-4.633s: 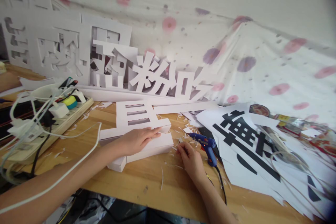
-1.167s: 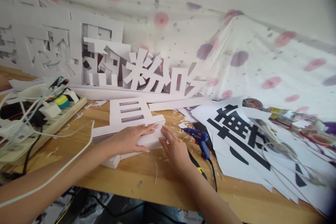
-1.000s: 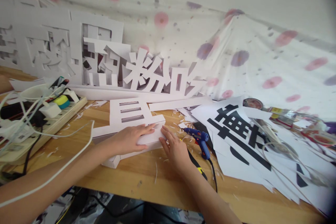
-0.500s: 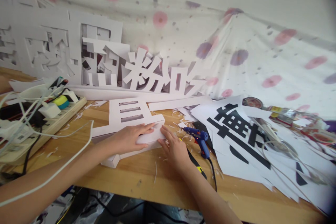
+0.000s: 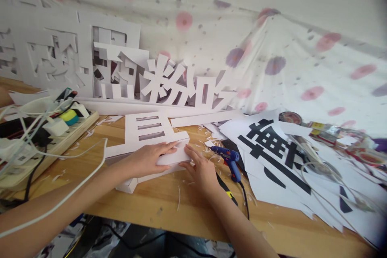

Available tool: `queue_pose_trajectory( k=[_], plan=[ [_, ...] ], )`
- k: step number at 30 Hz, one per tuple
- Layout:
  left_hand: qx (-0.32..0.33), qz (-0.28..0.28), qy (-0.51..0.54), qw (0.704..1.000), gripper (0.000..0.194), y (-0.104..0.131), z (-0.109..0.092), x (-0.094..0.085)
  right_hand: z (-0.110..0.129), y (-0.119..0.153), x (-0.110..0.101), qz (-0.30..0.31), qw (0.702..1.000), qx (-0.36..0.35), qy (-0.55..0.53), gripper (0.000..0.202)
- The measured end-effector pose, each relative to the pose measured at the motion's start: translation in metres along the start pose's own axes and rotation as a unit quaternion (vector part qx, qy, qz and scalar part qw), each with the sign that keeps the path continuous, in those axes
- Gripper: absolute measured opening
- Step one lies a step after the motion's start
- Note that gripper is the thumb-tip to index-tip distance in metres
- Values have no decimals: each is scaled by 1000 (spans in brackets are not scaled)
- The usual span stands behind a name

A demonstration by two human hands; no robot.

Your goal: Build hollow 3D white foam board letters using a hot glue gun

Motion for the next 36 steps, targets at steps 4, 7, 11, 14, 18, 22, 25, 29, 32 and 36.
queue_pose_trajectory(
  k=[4, 7, 11, 14, 18, 22, 25, 29, 32, 36],
  plan=[
    [1, 0, 12, 1000, 69, 1, 0, 0, 0, 0, 1, -8, 1000, -10, 4, 37],
    [2, 0, 14, 1000, 72, 0, 0, 0, -1, 0, 2, -11, 1000, -12, 2, 37],
    [9, -4, 7, 1000, 70, 0, 0, 0, -1, 0, 2, -8, 1000, -16, 11, 37],
    [12, -5, -3, 1000, 62, 0, 0, 0, -1, 0, 3, -5, 1000, -17, 17, 36],
    [11, 3, -20, 1000, 57, -1, 1, 2, -1, 0, 3, -9, 1000, -12, 14, 36],
    [27, -10, -19, 999, 58, -1, 2, 1, -1, 0, 2, -7, 1000, -11, 12, 36],
    [81, -10, -15, 997, 47, 0, -5, 1, 0, 0, 2, -8, 1000, -14, 15, 37],
    [131, 3, -38, 991, 36, 0, -11, 3, -1, 0, 2, -13, 1000, -14, 13, 37],
    [155, 17, -60, 986, 38, 0, -13, 7, -3, 0, 2, -17, 1000, -10, 3, 36],
    [167, 19, -59, 984, 39, -1, -13, 8, -4, -1, 2, -13, 1000, -1, -7, 34]
  ],
)
Point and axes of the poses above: each hand's wrist, its own y-axis away from the middle knuckle, its own x-axis out of the palm, z = x × y, the point moved 7 cm from there along -y, towards the middle knuckle, and after that the axes turned 2 degrees about -x, right-handed, at the moved point
